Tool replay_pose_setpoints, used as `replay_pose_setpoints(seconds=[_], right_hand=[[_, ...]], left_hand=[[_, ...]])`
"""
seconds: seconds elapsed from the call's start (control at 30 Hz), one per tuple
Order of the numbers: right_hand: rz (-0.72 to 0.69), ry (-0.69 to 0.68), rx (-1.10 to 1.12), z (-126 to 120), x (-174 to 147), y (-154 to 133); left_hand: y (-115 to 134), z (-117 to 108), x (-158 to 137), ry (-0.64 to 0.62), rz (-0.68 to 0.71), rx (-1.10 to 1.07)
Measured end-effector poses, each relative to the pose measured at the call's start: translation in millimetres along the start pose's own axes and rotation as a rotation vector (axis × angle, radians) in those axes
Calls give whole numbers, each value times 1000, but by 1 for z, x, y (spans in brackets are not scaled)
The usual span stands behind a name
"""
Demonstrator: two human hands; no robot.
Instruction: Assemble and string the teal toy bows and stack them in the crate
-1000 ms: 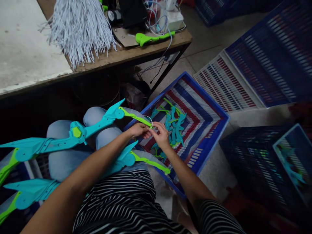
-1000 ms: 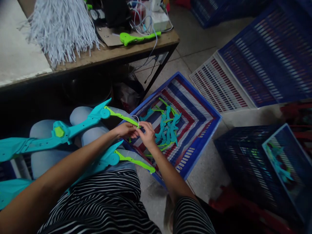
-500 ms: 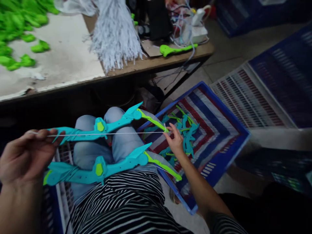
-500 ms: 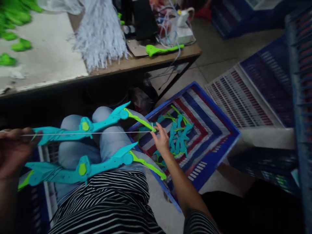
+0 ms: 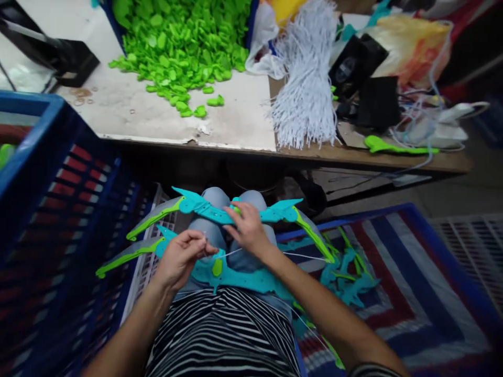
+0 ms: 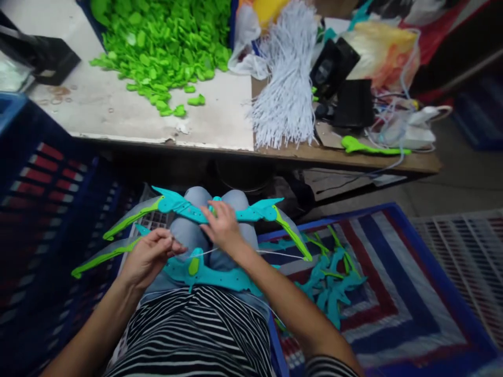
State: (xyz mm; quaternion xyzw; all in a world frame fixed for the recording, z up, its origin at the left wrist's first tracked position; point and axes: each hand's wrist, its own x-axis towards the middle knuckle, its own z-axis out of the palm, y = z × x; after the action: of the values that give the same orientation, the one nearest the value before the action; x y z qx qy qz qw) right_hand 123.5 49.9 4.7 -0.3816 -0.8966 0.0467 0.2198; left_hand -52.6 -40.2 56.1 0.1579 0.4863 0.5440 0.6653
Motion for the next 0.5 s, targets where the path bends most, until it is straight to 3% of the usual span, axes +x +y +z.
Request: replay_pose_setpoints(seconds=[0.07, 0.13, 0.23, 0.33, 0.5], right_hand=[[-9, -206, -5, 22, 33, -21], [27, -337, 13, 32, 52, -24], [36, -428, 188, 25, 61, 1], [66, -526, 512, 9, 58, 34], [307, -626, 875, 3, 53, 54]], left_hand=[[4, 1, -3, -27, 21, -32], [9, -3, -7, -13, 73, -41], [15, -20, -11, 94, 199, 24], [22, -42, -6, 272, 364, 109], [42, -52, 7, 475, 561, 214]])
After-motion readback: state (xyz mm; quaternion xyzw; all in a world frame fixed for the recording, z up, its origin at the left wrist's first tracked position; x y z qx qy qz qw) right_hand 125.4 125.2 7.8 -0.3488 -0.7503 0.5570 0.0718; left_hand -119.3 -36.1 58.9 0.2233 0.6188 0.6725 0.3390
